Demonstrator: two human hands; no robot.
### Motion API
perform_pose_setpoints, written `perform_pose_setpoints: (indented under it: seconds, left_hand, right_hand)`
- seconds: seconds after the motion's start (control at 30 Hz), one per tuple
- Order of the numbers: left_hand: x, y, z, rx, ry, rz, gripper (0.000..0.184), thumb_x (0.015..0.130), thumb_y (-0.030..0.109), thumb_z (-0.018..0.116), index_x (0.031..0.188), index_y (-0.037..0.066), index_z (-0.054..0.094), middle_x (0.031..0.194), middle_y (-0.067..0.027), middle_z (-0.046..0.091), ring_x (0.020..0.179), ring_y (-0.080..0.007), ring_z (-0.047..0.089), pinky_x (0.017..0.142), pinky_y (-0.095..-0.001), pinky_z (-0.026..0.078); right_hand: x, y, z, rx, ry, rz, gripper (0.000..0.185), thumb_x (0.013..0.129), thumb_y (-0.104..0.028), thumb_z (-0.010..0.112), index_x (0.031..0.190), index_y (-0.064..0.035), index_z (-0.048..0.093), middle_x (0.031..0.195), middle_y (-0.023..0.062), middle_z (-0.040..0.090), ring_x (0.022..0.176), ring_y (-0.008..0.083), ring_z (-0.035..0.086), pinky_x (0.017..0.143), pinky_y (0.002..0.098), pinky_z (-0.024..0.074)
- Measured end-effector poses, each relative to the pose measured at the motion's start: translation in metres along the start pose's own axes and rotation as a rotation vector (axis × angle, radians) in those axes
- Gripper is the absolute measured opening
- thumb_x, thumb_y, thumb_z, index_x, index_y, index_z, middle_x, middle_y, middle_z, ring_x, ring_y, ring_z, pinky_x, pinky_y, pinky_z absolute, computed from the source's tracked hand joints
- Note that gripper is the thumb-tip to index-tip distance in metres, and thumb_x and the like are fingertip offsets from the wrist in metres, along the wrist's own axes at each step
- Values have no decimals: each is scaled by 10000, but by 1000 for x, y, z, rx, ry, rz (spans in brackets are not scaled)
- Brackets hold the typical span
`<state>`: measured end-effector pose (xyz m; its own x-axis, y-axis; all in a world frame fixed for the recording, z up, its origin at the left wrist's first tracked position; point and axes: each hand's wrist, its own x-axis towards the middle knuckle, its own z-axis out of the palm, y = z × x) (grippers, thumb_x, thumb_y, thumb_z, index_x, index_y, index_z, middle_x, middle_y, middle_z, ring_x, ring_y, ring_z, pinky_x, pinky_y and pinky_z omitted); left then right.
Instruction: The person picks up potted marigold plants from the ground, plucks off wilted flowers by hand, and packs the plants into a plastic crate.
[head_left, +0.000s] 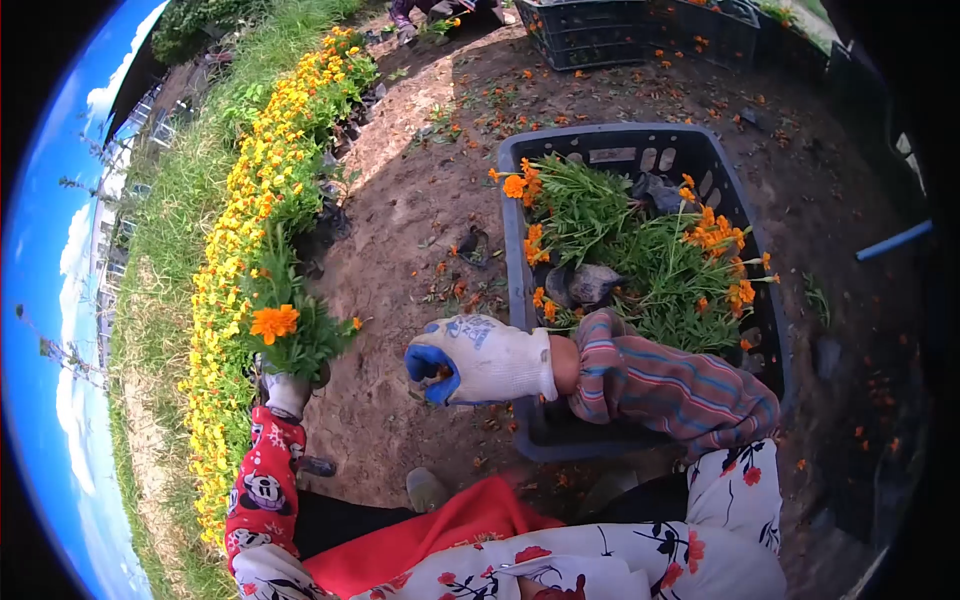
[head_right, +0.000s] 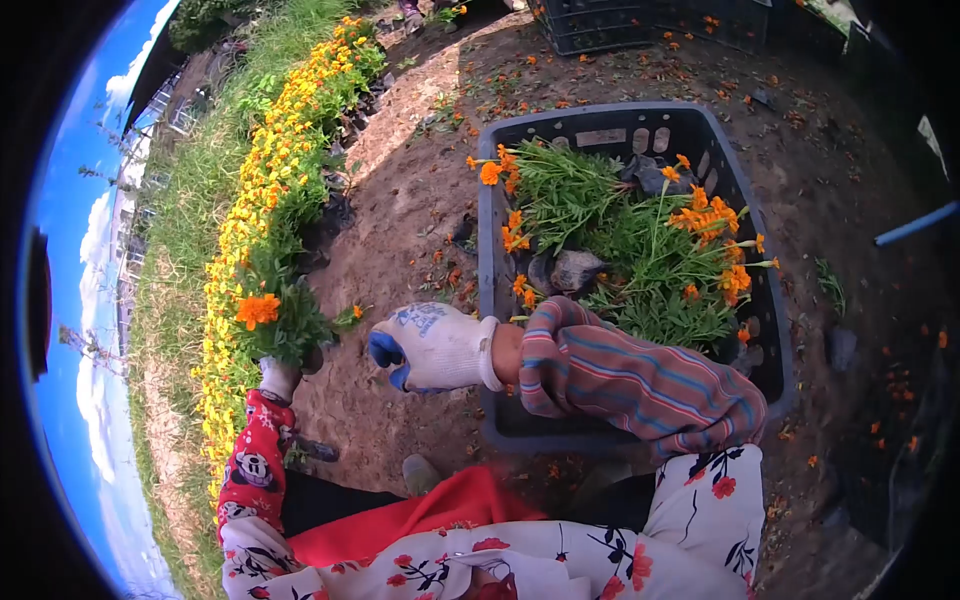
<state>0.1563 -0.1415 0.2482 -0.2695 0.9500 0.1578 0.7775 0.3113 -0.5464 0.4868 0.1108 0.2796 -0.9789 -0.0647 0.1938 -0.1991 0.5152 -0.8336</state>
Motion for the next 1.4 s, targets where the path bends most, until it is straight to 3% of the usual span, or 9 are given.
perform_pose_setpoints:
  seconds: [0.1,0.27,0.47,0.67,0.7,0.77,1.07,1.23,1.4]
  left_hand:
    - [31,55,-101,-1389,-322,-888,319,918,180,498,1192,24,542,1164,-111,578,1110,-178,514,918,-328,416]
    - [33,83,-137,-1070,-98,52,535,858,-11,522,1360,3,338,1238,-135,516,1070,-218,551,869,-305,464]
    - [37,125,-158,-1615,-42,171,602,833,-93,491,1388,12,281,1269,-144,489,1101,-243,531,921,-366,431]
    - [46,124,-190,-996,127,603,328,877,8,523,1204,18,538,1176,-102,565,1067,-204,534,902,-347,431]
    - [50,129,-203,-1009,130,606,328,877,8,523,1204,18,538,1176,-102,565,1067,-204,534,902,-347,431]
    - [54,138,-215,-1716,-448,-96,302,877,80,565,1172,19,551,1117,-71,587,988,-161,555,874,-309,431]
    - [74,125,-171,-1939,-447,-228,295,903,156,557,1170,31,538,1099,-29,568,994,-123,527,872,-273,429]
    - [72,119,-173,-1723,-533,-77,293,886,104,574,1168,31,541,1094,-30,571,998,-121,535,887,-267,423]
    - [70,113,-163,-1755,-629,-189,306,874,112,586,1165,31,542,1093,-27,567,1009,-107,519,889,-257,417]
  right_hand:
    - [6,15,30,-319,218,-11,722,745,-406,663,1299,-27,396,1347,229,361,1208,377,403,942,454,383]
    - [36,-8,50,-387,363,-7,912,733,-555,606,1357,31,291,1385,263,295,1268,432,301,1006,547,275]
    - [36,-16,28,-357,427,134,669,671,-348,702,1154,39,448,1145,218,484,1063,365,480,875,462,390]
    - [1,-9,11,-422,448,103,480,731,-327,653,1046,-2,494,979,202,549,929,365,546,797,447,428]
    - [-8,-10,3,-466,472,83,455,753,-325,638,1047,-4,502,951,199,559,912,363,553,789,445,432]
    - [-37,-22,-29,-464,468,180,492,792,-336,621,1110,21,506,971,205,570,932,368,553,805,434,440]
    - [-144,-9,-149,-1199,214,475,425,750,-280,597,1091,-29,559,1036,153,578,1059,336,499,908,506,355]
    - [-176,204,-55,-1440,156,881,522,820,-250,431,1302,-50,411,1356,156,388,1293,308,318,1070,548,148]
    - [-171,117,-81,-1096,205,769,702,686,-279,629,1311,-58,399,1337,152,388,1304,310,283,1070,540,152]
